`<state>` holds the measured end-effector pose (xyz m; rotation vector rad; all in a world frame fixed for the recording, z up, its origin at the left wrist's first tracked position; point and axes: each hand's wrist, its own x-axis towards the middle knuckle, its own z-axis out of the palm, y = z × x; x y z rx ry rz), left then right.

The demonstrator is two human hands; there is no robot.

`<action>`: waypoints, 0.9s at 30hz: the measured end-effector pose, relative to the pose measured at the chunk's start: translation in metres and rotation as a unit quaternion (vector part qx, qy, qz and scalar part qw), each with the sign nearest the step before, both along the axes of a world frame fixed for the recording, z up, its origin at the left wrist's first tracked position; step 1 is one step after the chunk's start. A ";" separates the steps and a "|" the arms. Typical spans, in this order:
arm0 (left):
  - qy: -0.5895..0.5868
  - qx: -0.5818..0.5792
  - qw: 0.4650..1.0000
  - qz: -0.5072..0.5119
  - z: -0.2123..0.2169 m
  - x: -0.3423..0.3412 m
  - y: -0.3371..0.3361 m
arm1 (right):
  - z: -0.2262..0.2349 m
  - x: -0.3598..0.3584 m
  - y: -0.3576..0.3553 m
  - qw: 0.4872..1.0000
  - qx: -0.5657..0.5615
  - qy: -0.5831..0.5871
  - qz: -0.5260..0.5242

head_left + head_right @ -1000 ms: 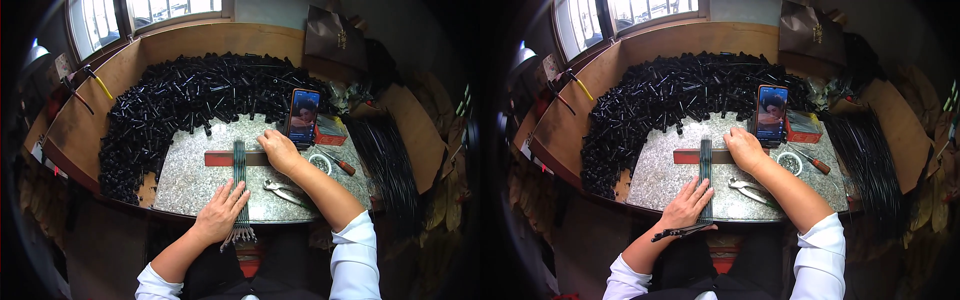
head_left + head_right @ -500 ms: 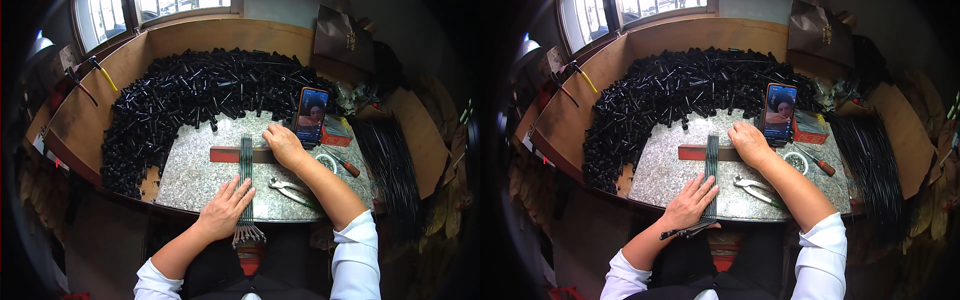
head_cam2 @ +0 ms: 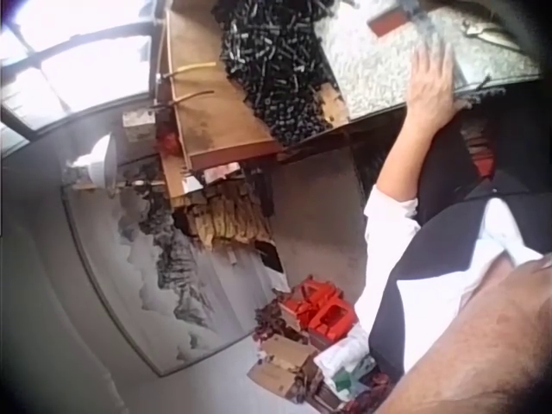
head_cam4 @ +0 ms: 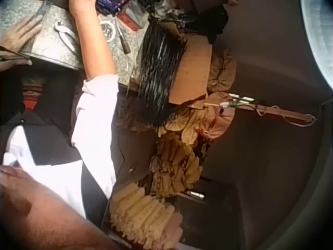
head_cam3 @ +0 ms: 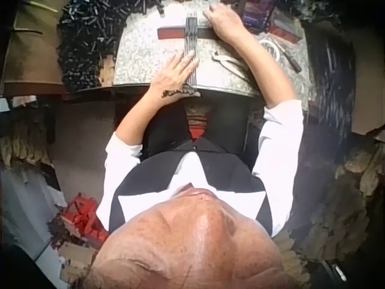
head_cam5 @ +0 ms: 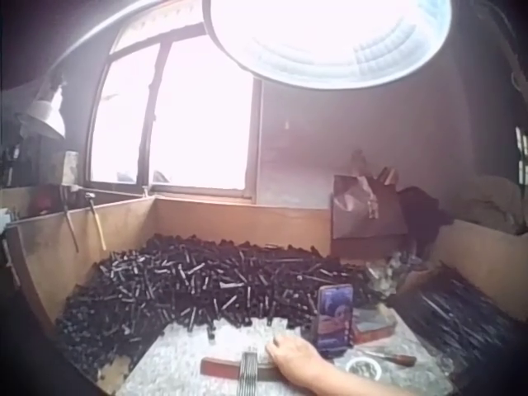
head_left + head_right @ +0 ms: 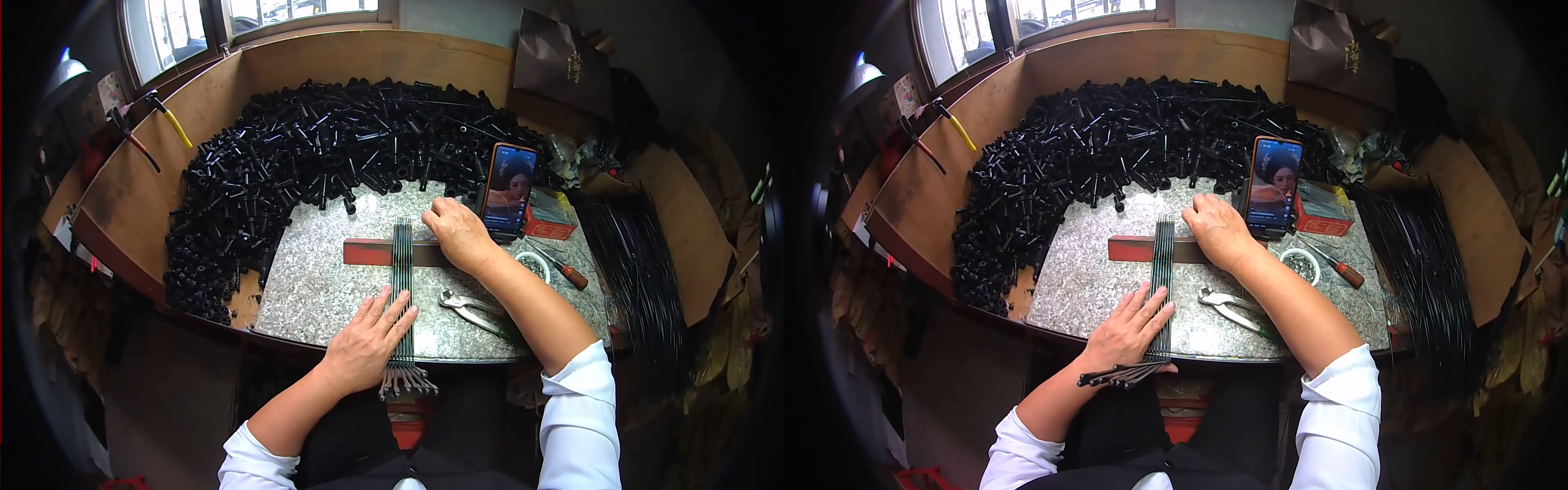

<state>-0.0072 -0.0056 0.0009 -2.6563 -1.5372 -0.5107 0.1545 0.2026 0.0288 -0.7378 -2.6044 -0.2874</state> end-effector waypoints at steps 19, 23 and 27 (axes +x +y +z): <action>0.021 0.005 1.000 0.019 -0.002 -0.004 -0.005 | 0.041 0.044 -0.019 0.974 0.062 0.212 0.059; 0.013 0.014 1.000 0.006 -0.005 0.000 0.000 | 0.076 0.115 0.010 0.951 0.093 0.288 -0.068; 0.020 0.016 1.000 0.004 -0.002 0.001 0.001 | 0.056 0.184 0.067 0.955 0.008 0.198 -0.220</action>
